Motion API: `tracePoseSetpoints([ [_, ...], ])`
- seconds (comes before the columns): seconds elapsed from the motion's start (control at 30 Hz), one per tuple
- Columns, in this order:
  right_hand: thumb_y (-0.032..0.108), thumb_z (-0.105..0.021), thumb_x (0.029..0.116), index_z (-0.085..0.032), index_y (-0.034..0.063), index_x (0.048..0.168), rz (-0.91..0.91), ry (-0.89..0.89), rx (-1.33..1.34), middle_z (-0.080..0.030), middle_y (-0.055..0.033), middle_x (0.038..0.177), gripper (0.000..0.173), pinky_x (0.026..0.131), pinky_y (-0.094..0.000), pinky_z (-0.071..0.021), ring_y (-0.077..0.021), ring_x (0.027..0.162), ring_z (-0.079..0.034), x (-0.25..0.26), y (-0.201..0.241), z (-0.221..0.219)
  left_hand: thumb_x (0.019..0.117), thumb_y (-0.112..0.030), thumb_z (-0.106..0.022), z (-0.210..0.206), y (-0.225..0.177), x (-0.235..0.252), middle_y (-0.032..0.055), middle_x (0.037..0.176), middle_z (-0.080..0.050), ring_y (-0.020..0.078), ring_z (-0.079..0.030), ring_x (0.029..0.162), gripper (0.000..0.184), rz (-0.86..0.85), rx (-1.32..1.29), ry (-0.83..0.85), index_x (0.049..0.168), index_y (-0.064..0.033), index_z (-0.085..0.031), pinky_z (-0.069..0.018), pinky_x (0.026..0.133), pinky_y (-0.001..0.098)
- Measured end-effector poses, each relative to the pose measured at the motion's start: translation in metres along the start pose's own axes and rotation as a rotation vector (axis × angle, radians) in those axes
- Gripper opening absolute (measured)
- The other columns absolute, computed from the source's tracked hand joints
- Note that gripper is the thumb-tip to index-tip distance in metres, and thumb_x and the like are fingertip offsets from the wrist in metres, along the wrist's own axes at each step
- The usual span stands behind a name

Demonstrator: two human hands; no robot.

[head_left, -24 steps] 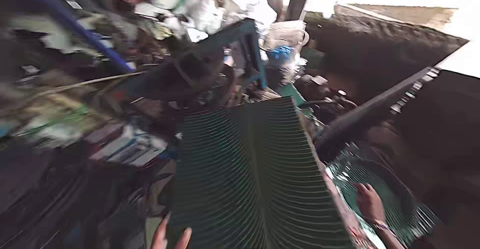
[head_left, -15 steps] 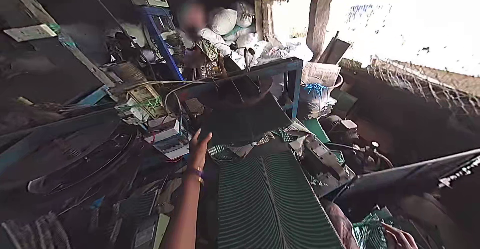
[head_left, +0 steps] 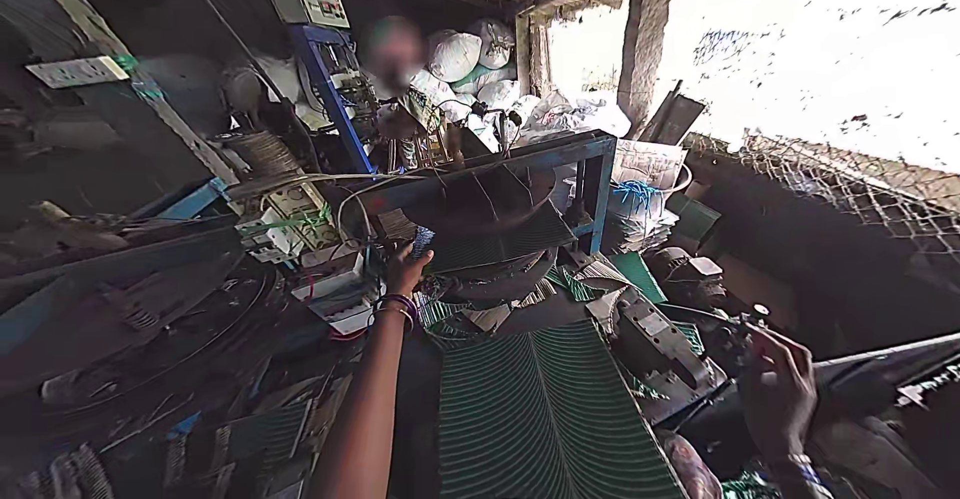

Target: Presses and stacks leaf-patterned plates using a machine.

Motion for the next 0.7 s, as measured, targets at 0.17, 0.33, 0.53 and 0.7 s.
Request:
tracePoseSetpoints([
  [0.17, 0.008, -0.053, 0.1013, -0.066, -0.0019, 0.127, -0.118, 0.182, -0.105, -0.060, -0.0317, 0.129, 0.031, 0.099, -0.0642, -0.0468, -0.0496, 0.123, -0.057, 0.047, 0.004, -0.055, 0.1072, -0.045, -0.049, -0.001, -0.003, -0.035, 0.0260, 0.130, -0.056, 0.0283, -0.068, 0.087, 0.065, 0.120, -0.245, -0.051, 0.154, -0.0045, -0.032, -0.0589, 0.072, 0.0410],
  [0.33, 0.003, -0.054, 0.0976, -0.066, 0.0000, 0.129, -0.044, 0.376, -0.269, -0.064, -0.0298, 0.126, 0.034, 0.093, -0.0642, -0.0504, -0.0492, 0.120, -0.060, 0.065, -0.007, -0.122, 0.1107, -0.031, -0.042, -0.027, 0.071, -0.165, 0.0209, 0.124, -0.062, 0.0246, -0.069, 0.090, 0.047, -0.002, -0.190, 0.086, 0.144, 0.0025, -0.044, -0.0600, 0.071, 0.0410],
  [0.53, 0.003, -0.055, 0.0992, -0.069, -0.0011, 0.123, -0.069, 0.466, -0.319, -0.065, -0.0279, 0.124, 0.028, 0.097, -0.0610, -0.0499, -0.0461, 0.123, -0.059, 0.067, -0.004, -0.129, 0.0974, -0.045, -0.056, -0.074, 0.154, -0.239, 0.0054, 0.140, -0.060, 0.0326, -0.054, 0.131, 0.038, -0.550, 0.682, 0.269, 0.127, -0.0254, -0.071, -0.0451, 0.102, 0.0572],
  [0.7, 0.002, -0.053, 0.0990, -0.069, -0.0006, 0.122, -0.089, 0.459, -0.331, -0.065, -0.0277, 0.125, 0.028, 0.094, -0.0620, -0.0508, -0.0465, 0.122, -0.060, 0.068, 0.000, -0.127, 0.0976, -0.042, -0.058, -0.075, 0.146, -0.236, 0.0057, 0.141, -0.059, 0.0318, -0.053, 0.132, 0.038, -0.478, 0.664, 0.279, 0.127, -0.0222, -0.070, -0.0435, 0.104, 0.0558],
])
Point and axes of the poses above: each hand's wrist, its own x-axis towards the middle knuckle, its own z-axis out of the back of the hand, y = z × x, the point moved 2 cm from there along x, towards the middle knuckle
